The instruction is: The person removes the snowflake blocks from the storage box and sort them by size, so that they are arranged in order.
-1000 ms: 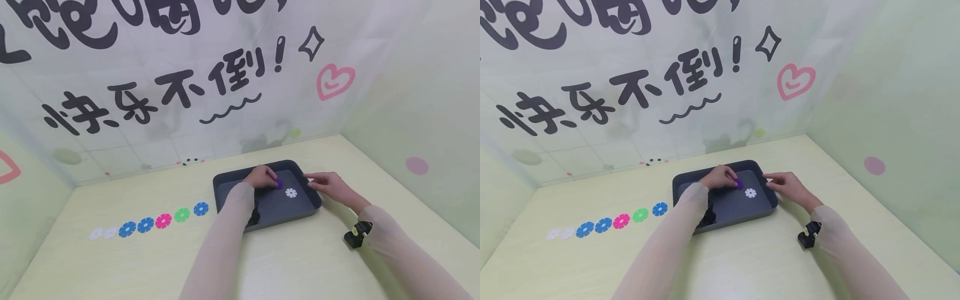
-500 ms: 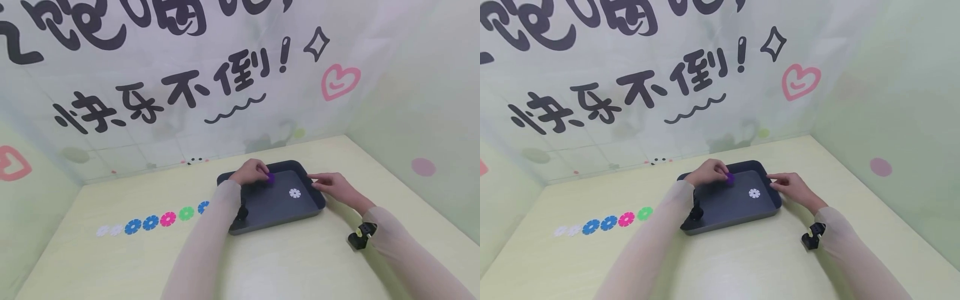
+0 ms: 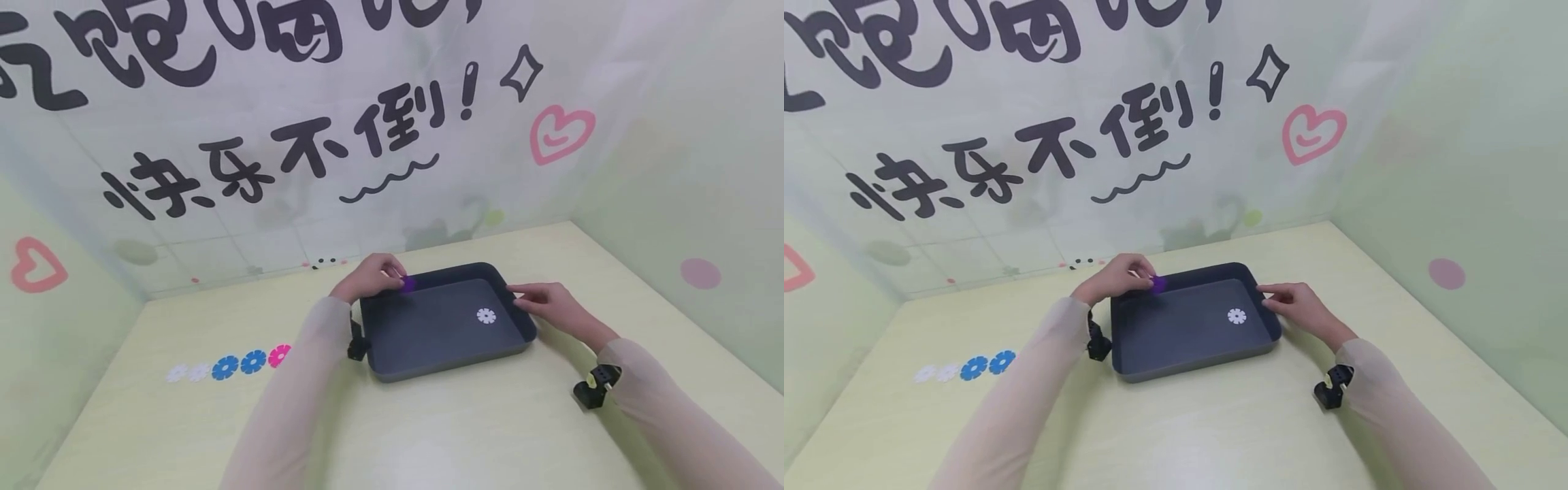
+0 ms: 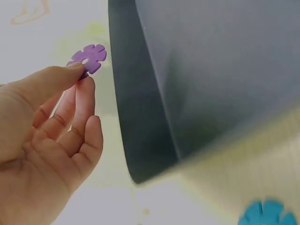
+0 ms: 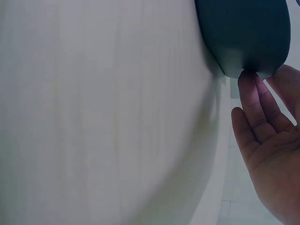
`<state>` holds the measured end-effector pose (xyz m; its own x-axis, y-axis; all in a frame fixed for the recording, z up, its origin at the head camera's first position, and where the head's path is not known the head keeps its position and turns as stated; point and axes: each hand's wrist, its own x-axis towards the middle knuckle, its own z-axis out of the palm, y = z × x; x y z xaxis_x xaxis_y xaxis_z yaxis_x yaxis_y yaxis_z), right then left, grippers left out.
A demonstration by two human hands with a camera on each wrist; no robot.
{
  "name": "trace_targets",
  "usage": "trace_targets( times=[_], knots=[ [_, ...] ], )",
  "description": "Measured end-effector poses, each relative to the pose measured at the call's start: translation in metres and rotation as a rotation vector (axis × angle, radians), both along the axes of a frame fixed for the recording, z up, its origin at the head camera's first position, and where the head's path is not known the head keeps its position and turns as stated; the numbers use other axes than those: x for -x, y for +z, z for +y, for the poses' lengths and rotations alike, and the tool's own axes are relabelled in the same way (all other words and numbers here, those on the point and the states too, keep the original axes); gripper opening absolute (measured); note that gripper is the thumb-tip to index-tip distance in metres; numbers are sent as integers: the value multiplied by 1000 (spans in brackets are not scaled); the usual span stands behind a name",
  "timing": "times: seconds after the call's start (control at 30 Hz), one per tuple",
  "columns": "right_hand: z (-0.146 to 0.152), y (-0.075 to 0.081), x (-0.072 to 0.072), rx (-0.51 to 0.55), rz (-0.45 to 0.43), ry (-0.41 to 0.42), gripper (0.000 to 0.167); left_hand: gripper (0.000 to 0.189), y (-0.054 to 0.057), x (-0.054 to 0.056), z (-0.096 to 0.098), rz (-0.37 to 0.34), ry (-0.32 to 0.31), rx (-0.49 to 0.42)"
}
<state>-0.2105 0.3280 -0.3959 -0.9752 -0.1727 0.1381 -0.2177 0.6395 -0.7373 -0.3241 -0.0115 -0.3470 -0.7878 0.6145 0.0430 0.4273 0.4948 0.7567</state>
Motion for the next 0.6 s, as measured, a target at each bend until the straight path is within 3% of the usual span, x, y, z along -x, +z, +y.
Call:
trace_targets(
  times=[0.33,0.6],
  knots=[
    [-1,-1,0,5,4,4,38,11,5,2,-55,-36,99,10],
    [-3,0,-2,-12,11,2,39,12,23,-11,-98,-17,129,16]
  ],
)
